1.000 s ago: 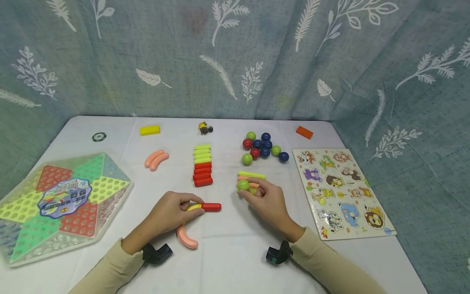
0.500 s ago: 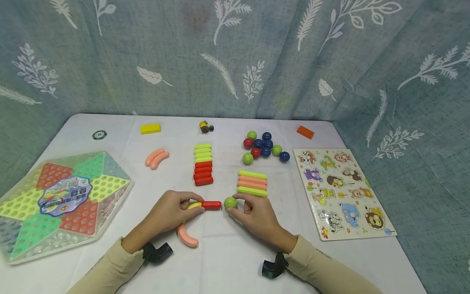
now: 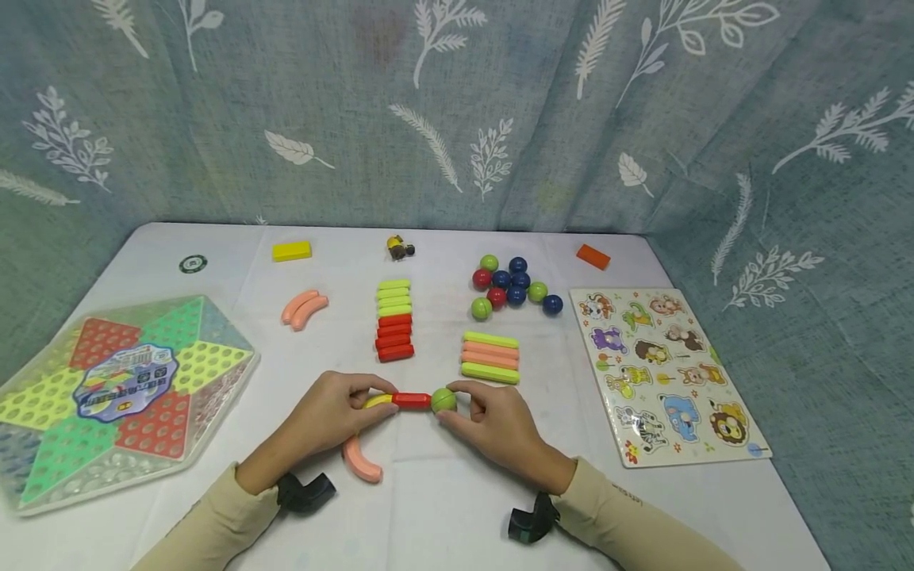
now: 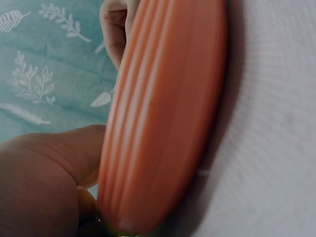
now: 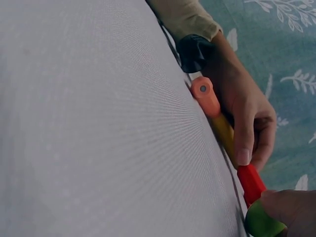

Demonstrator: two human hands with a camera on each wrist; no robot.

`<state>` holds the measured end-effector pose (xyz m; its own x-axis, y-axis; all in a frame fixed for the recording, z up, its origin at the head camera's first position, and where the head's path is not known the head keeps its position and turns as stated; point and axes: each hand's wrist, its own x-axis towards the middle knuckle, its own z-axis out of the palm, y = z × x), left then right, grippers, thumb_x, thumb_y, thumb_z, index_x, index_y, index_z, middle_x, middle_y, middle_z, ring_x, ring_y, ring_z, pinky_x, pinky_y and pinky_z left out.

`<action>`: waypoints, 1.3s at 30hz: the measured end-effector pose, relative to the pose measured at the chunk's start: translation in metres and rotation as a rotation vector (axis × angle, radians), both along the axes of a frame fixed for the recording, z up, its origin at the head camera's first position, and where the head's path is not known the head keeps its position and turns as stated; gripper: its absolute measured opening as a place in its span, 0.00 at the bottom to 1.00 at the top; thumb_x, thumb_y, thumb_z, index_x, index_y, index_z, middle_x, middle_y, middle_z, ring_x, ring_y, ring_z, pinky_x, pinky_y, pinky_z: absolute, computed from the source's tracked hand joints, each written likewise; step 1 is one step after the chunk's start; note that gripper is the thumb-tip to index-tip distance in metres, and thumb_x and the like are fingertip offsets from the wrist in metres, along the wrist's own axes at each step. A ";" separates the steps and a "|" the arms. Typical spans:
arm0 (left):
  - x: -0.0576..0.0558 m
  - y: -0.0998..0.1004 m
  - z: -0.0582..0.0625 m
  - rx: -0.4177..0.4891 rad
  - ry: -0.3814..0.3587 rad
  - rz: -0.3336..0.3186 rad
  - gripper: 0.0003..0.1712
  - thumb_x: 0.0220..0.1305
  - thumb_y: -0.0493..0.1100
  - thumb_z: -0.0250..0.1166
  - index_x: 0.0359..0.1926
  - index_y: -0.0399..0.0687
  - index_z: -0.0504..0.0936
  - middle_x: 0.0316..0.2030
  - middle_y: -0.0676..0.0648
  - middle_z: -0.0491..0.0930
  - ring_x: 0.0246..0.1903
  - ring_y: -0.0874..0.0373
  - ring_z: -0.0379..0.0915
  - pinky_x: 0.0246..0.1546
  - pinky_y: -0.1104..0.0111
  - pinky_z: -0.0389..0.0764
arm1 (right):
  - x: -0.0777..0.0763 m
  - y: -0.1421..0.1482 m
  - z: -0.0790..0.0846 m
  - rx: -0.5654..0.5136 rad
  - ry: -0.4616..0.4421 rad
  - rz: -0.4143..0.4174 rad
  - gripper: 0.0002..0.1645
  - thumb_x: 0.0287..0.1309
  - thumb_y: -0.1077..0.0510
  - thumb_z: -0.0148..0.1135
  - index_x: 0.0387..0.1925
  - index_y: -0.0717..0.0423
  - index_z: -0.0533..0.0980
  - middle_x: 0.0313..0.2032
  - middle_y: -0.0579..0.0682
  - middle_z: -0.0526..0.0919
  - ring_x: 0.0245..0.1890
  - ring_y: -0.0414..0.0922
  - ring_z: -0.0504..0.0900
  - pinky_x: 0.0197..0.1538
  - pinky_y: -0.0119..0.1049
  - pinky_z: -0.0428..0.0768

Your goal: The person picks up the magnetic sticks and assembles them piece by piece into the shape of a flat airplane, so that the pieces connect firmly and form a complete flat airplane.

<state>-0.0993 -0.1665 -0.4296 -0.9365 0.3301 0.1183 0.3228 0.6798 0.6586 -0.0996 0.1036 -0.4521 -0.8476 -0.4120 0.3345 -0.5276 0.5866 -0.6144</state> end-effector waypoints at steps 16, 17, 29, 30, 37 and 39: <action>-0.003 -0.015 0.006 -0.026 0.033 -0.026 0.13 0.48 0.54 0.73 0.38 0.70 0.84 0.11 0.61 0.52 0.13 0.68 0.47 0.14 0.72 0.53 | 0.000 0.000 0.001 -0.007 -0.013 0.099 0.20 0.54 0.39 0.63 0.48 0.39 0.79 0.12 0.35 0.62 0.13 0.31 0.59 0.17 0.28 0.55; -0.004 -0.016 0.007 -0.033 0.030 -0.028 0.13 0.48 0.54 0.73 0.38 0.70 0.84 0.11 0.61 0.52 0.13 0.68 0.46 0.14 0.72 0.53 | 0.000 0.000 0.001 -0.008 -0.012 0.103 0.20 0.54 0.39 0.63 0.47 0.39 0.79 0.12 0.35 0.62 0.13 0.31 0.59 0.17 0.28 0.54; -0.004 -0.031 0.018 -0.158 -0.008 0.067 0.11 0.46 0.58 0.73 0.31 0.66 0.84 0.11 0.58 0.56 0.12 0.65 0.49 0.14 0.71 0.53 | 0.000 0.000 0.001 -0.042 0.018 0.140 0.19 0.54 0.41 0.64 0.47 0.38 0.79 0.12 0.34 0.60 0.13 0.30 0.57 0.18 0.26 0.54; -0.004 -0.032 0.018 -0.164 -0.001 0.068 0.11 0.46 0.58 0.73 0.32 0.66 0.84 0.11 0.58 0.56 0.13 0.65 0.49 0.15 0.71 0.53 | 0.000 0.000 0.001 -0.050 0.015 0.148 0.18 0.54 0.42 0.65 0.47 0.38 0.79 0.12 0.34 0.60 0.13 0.30 0.57 0.18 0.26 0.54; -0.003 -0.035 0.020 -0.185 0.012 0.070 0.12 0.47 0.56 0.73 0.35 0.64 0.85 0.10 0.59 0.55 0.13 0.65 0.48 0.16 0.71 0.53 | 0.000 -0.004 0.001 -0.088 0.008 0.221 0.15 0.54 0.48 0.66 0.45 0.40 0.80 0.13 0.35 0.61 0.14 0.30 0.58 0.18 0.26 0.54; -0.003 -0.036 0.021 -0.185 0.007 0.062 0.12 0.48 0.55 0.73 0.36 0.64 0.85 0.10 0.59 0.55 0.13 0.65 0.48 0.16 0.71 0.54 | 0.001 -0.005 0.002 -0.087 0.010 0.230 0.15 0.54 0.48 0.67 0.45 0.40 0.80 0.13 0.35 0.61 0.14 0.30 0.58 0.19 0.25 0.54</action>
